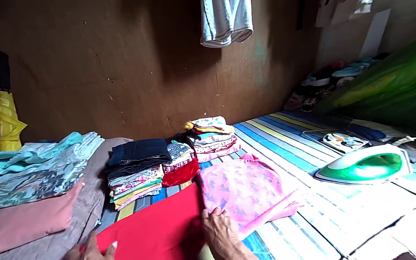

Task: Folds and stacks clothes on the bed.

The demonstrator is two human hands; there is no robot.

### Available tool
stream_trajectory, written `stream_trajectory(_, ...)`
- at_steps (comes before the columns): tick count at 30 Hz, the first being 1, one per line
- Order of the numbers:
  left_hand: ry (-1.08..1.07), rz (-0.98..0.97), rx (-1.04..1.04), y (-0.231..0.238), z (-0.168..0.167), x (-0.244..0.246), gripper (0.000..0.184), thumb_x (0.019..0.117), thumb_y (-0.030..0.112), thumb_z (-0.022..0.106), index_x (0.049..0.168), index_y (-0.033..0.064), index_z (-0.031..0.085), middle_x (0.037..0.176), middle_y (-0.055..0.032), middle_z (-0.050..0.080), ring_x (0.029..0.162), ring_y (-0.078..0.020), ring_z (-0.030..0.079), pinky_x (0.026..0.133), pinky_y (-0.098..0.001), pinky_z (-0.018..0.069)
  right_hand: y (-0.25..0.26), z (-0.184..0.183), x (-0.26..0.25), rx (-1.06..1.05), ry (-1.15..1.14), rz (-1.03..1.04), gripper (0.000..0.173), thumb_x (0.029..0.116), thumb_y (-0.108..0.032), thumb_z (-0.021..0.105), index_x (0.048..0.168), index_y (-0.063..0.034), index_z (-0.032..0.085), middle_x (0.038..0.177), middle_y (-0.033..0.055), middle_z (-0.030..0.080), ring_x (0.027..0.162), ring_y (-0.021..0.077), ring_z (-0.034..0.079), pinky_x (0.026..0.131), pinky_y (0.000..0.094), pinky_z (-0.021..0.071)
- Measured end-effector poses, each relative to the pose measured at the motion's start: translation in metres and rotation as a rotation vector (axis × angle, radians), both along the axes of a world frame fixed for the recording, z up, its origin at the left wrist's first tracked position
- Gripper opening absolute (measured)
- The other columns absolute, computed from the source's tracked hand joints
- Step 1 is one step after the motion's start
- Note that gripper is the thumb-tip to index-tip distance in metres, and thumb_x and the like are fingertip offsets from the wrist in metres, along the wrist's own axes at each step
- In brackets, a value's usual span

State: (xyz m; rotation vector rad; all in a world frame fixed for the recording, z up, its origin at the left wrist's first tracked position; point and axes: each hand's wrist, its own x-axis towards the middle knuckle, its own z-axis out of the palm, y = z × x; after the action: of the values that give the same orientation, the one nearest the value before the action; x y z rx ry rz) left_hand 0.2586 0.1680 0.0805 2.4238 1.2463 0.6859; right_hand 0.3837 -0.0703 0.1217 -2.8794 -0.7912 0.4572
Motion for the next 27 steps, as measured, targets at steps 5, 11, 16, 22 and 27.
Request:
stream_trajectory(5,-0.066,-0.304,0.051,-0.040,0.021,0.015,0.051,0.0940,0.018,0.068,0.139,-0.0034,0.058,0.144,-0.0405,0.044,0.134,-0.0629,0.038,0.105,-0.0778,0.0283,-0.028,-0.020,0.057,0.399,-0.326,0.054,0.057,0.1048,-0.047,0.047,0.153,-0.0161,0.050,0.157,0.0212,0.046,0.149,0.0465,0.035,0.116,0.0740,0.0209)
stream_trajectory(11,-0.306,-0.549,-0.062,-0.057,-0.002,0.037,0.043,0.0952,0.010,0.066,0.131,-0.0123,0.060,0.116,-0.0352,0.062,0.098,-0.0440,0.065,0.088,-0.0549,0.0529,-0.113,-0.062,0.119,0.358,-0.342,-0.426,0.068,0.1045,-0.060,0.036,0.158,-0.0177,0.043,0.166,0.0259,0.024,0.155,0.0496,0.012,0.114,0.0796,0.0016)
stream_trajectory(16,-0.409,-0.570,-0.156,-0.077,-0.001,0.048,0.038,0.0954,0.009,0.063,0.129,-0.0092,0.063,0.084,-0.0170,0.065,0.072,-0.0237,0.059,0.072,-0.0431,0.0505,-0.117,-0.066,0.113,0.270,-0.280,-0.430,0.072,0.1035,-0.064,0.033,0.161,-0.0210,0.035,0.170,0.0239,0.012,0.156,0.0494,-0.003,0.114,0.0787,-0.0052)
stream_trajectory(22,-0.171,-0.758,-0.185,-0.128,0.002,0.062,0.041,0.0962,0.011,0.066,0.133,-0.0056,0.063,0.086,-0.0193,0.067,0.077,-0.0298,0.063,0.077,-0.0454,0.0522,-0.121,-0.064,0.099,0.198,-0.205,-0.341,0.078,0.1029,-0.067,0.030,0.164,-0.0182,0.026,0.169,0.0272,0.007,0.155,0.0518,-0.003,0.113,0.0797,-0.0044)
stream_trajectory(27,0.063,-0.724,-0.402,-0.152,-0.005,0.092,0.059,0.1064,0.029,0.054,0.154,-0.0010,0.038,0.098,-0.0238,0.069,0.085,-0.0362,0.068,0.083,-0.0513,0.0548,-0.111,-0.045,0.032,0.167,0.003,-0.099,0.083,0.1025,-0.066,0.035,0.164,-0.0128,0.023,0.168,0.0296,0.009,0.154,0.0552,0.003,0.114,0.0802,0.0010)
